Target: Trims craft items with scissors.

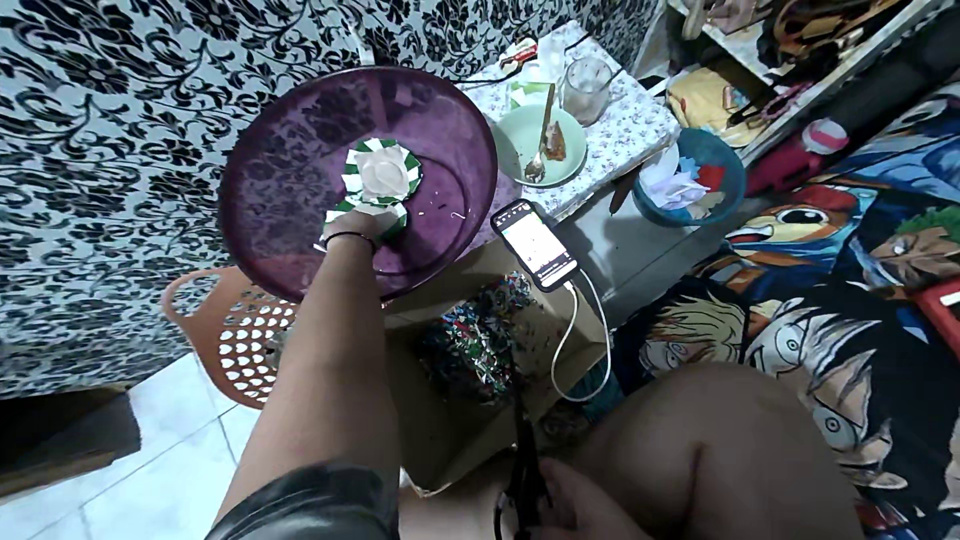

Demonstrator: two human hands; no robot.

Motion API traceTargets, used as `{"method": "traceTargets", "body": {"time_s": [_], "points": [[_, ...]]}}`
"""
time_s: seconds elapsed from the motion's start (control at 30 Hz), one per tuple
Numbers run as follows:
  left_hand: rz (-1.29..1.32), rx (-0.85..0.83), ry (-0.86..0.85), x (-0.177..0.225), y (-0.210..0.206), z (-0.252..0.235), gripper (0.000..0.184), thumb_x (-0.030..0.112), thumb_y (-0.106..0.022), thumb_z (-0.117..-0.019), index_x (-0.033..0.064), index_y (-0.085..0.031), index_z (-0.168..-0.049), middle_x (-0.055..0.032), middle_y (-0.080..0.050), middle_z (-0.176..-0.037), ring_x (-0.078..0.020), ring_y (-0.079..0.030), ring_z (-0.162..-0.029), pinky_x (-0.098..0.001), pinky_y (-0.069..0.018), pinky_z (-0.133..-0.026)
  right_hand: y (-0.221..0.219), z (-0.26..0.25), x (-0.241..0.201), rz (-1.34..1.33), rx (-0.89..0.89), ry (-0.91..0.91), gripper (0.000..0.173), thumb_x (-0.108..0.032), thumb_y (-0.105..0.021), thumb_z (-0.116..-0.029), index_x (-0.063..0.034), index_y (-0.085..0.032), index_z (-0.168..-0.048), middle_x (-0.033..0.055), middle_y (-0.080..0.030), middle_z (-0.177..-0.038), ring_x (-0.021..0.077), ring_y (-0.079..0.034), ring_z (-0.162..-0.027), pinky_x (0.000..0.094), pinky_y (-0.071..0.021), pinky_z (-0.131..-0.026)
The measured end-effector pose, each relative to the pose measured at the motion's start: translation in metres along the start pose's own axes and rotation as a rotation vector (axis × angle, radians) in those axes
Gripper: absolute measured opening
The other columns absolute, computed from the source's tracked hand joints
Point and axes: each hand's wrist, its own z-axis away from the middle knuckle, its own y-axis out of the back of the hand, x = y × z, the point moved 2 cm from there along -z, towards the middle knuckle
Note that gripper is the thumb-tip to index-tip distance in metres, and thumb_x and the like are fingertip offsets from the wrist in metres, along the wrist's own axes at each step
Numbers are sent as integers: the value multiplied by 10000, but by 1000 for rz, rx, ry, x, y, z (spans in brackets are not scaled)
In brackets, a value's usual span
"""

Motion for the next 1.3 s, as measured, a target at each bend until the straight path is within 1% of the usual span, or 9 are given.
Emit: {"method": "traceTargets", "body": {"time_s": [0.13,0.37,0.53,0.6,0.7,0.8,1.0,1.17,1.3], "points": [[164,72,-63,-24,19,15,420,259,-663,-975,-153,-647,-1052,-415,-605,-1172,-597,-574,-1151,-782,-435,-911,-3,0,0,9,3,-50,480,-33,-649,-933,30,-454,-1367,116,-642,-1062,146,-673,-880,326,-590,-791],[682,296,-184,-79,53,86,405,210,-402,-1082,-103,-568,-1280,-399,-580,-1221,-560,-559,-1170,-742,-384,-974,-7,-4,24,15,-52,70,465,-77,-660,-913,4,-479,-1334,111,-660,-1054,166,-696,-862,345,-612,-764],[1114,432,-222,-98,44,163,350,205,-386,-1086,2,-504,-1346,-121,-579,-1133,-132,-575,-942,-392,-504,-864,-15,5,20,148,-10,27,505,-117,-670,-945,16,-477,-1392,155,-643,-1132,193,-679,-903,367,-589,-807],[1324,479,-246,-98,35,198,309,160,-394,-1067,56,-507,-1335,13,-579,-1067,-18,-580,-882,-295,-526,-818,-19,5,21,87,-26,27,435,-75,-638,-968,6,-474,-1363,110,-626,-1048,147,-659,-772,312,-591,-692],[1682,471,-257,-92,9,251,329,158,-393,-1066,126,-496,-1377,55,-640,-1109,-45,-645,-961,-327,-562,-873,-25,2,27,-43,-36,52,339,-76,-651,-984,1,-477,-1264,53,-552,-849,106,-553,-550,271,-557,-538],[2079,419,-36,-72,-31,295,166,156,-412,-1058,134,-549,-1149,14,-658,-931,-91,-667,-836,-317,-581,-746,-27,2,30,-87,-66,106,279,-151,-634,-1014,-23,-478,-1207,45,-535,-835,109,-539,-529,289,-568,-550],[2359,267,159,-33,-88,338,230,161,-333,-1086,59,-524,-1162,-72,-659,-934,-154,-682,-834,-353,-598,-741,-30,4,31,-94,-153,213,227,-179,-540,-1062,-33,-454,-1214,58,-538,-927,117,-560,-561,329,-613,-629],[2351,167,-130,-18,-94,337,598,538,-112,-1091,176,-473,-1402,-38,-688,-1172,-142,-684,-1054,-391,-602,-865,-31,-5,31,-30,-219,243,242,-244,-511,-1076,-40,-463,-1197,51,-545,-923,112,-569,-557,327,-618,-629],[2306,-14,-205,-7,-99,340,387,337,-279,-1126,109,-507,-1340,-68,-709,-1095,-162,-711,-983,-375,-619,-835,-31,-16,29,65,-179,253,305,-218,-558,-1052,-23,-444,-1257,54,-555,-906,106,-559,-542,305,-597,-595]]}}
